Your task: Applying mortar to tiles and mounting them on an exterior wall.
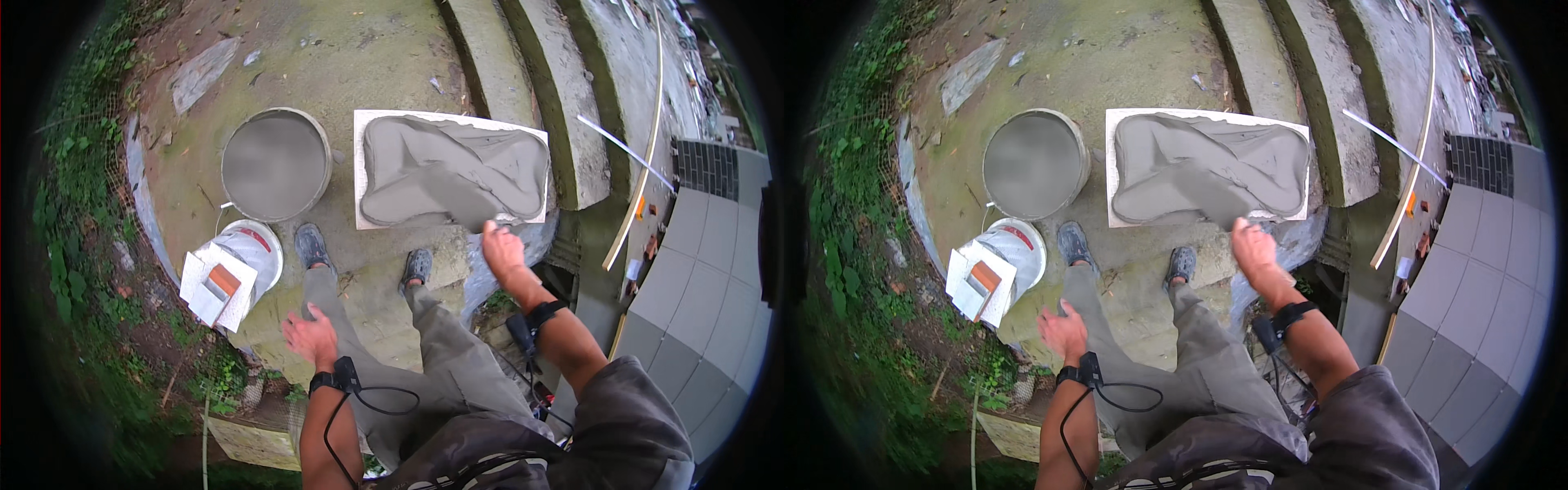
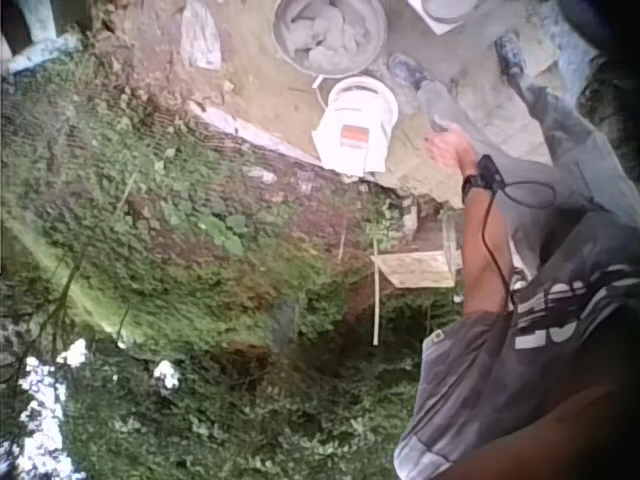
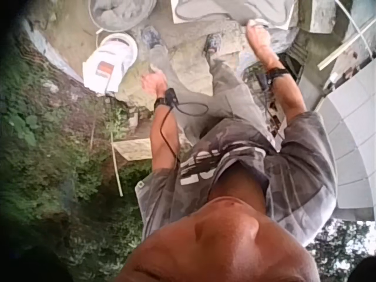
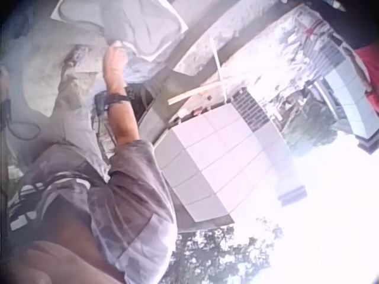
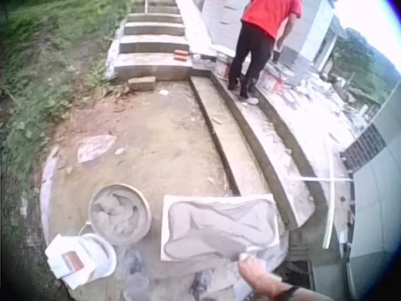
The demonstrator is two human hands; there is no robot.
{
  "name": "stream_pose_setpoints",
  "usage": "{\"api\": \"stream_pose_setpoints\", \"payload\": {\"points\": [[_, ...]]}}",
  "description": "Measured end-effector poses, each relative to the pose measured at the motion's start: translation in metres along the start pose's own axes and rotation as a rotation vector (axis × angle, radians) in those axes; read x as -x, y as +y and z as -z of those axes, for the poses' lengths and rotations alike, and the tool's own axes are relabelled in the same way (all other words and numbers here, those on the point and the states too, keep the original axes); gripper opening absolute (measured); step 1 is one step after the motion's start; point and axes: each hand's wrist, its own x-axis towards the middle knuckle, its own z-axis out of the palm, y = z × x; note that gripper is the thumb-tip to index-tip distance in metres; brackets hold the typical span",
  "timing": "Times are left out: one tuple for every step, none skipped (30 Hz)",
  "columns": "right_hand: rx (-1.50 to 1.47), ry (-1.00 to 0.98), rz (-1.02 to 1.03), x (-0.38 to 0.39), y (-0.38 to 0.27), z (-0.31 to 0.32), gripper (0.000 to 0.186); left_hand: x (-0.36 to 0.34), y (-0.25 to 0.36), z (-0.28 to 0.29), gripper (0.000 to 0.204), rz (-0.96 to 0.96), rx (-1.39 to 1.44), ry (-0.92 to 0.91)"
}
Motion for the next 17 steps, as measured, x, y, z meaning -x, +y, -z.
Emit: {"api": "stream_pose_setpoints", "payload": {"points": [[-0.035, -0.016, -0.091, -0.002, 0.013, -0.003, 0.010, -0.001, 0.000, 0.001, 0.061, 0.003, -0.004, 0.000], [-0.222, -0.057, -0.231, -0.004, 0.027, -0.009, 0.017, 0.003, 0.004, 0.000, 0.061, 0.001, 0.000, -0.010], [-0.222, -0.055, -0.236, -0.005, 0.027, -0.017, 0.017, 0.005, 0.004, 0.000, 0.061, -0.004, 0.002, -0.010], [-0.472, -0.087, -0.286, -0.006, 0.022, -0.025, 0.022, 0.005, 0.005, 0.001, 0.061, 0.002, -0.002, -0.012], [-0.732, -0.119, -0.325, -0.010, 0.009, -0.027, 0.028, 0.002, 0.007, 0.003, 0.061, 0.013, -0.010, -0.006], [-1.211, -0.142, -0.478, -0.002, -0.024, 0.015, 0.038, -0.001, 0.000, 0.003, 0.061, 0.027, -0.024, 0.003], [-1.448, -0.274, -0.600, -0.008, -0.032, 0.013, 0.035, 0.002, 0.009, 0.007, 0.061, 0.020, -0.017, -0.017], [-1.580, -0.275, -0.566, -0.007, -0.057, 0.031, 0.036, 0.002, 0.009, 0.009, 0.060, 0.025, -0.026, -0.031], [-1.481, -0.259, -0.440, -0.016, -0.075, 0.022, 0.033, 0.003, 0.012, 0.009, 0.060, 0.007, -0.024, -0.028], [-1.377, -0.246, -0.321, -0.025, -0.087, 0.010, 0.031, 0.006, 0.012, 0.005, 0.060, -0.017, -0.011, 0.001], [-1.388, -0.241, -0.324, -0.031, -0.097, 0.017, 0.031, 0.005, 0.012, 0.000, 0.060, -0.032, 0.001, 0.038], [-1.050, -0.202, -0.153, -0.031, -0.104, 0.030, 0.029, 0.002, 0.011, 0.000, 0.060, -0.046, -0.006, 0.044], [-0.708, -0.163, 0.008, -0.031, -0.105, 0.041, 0.027, -0.001, 0.009, 0.000, 0.060, -0.015, -0.031, 0.014], [-0.525, -0.129, 0.059, -0.034, -0.089, 0.048, 0.026, 0.001, 0.006, 0.000, 0.061, 0.015, -0.057, -0.025], [-0.528, -0.131, 0.038, -0.043, -0.066, 0.042, 0.026, 0.004, 0.005, 0.001, 0.061, -0.006, -0.060, -0.028], [-0.447, -0.135, -0.001, -0.054, -0.037, 0.025, 0.033, 0.005, 0.007, 0.001, 0.064, -0.005, -0.066, -0.031], [-0.363, -0.130, -0.045, -0.072, 0.000, -0.002, 0.042, 0.003, 0.015, 0.000, 0.068, -0.009, -0.061, -0.030]]}}
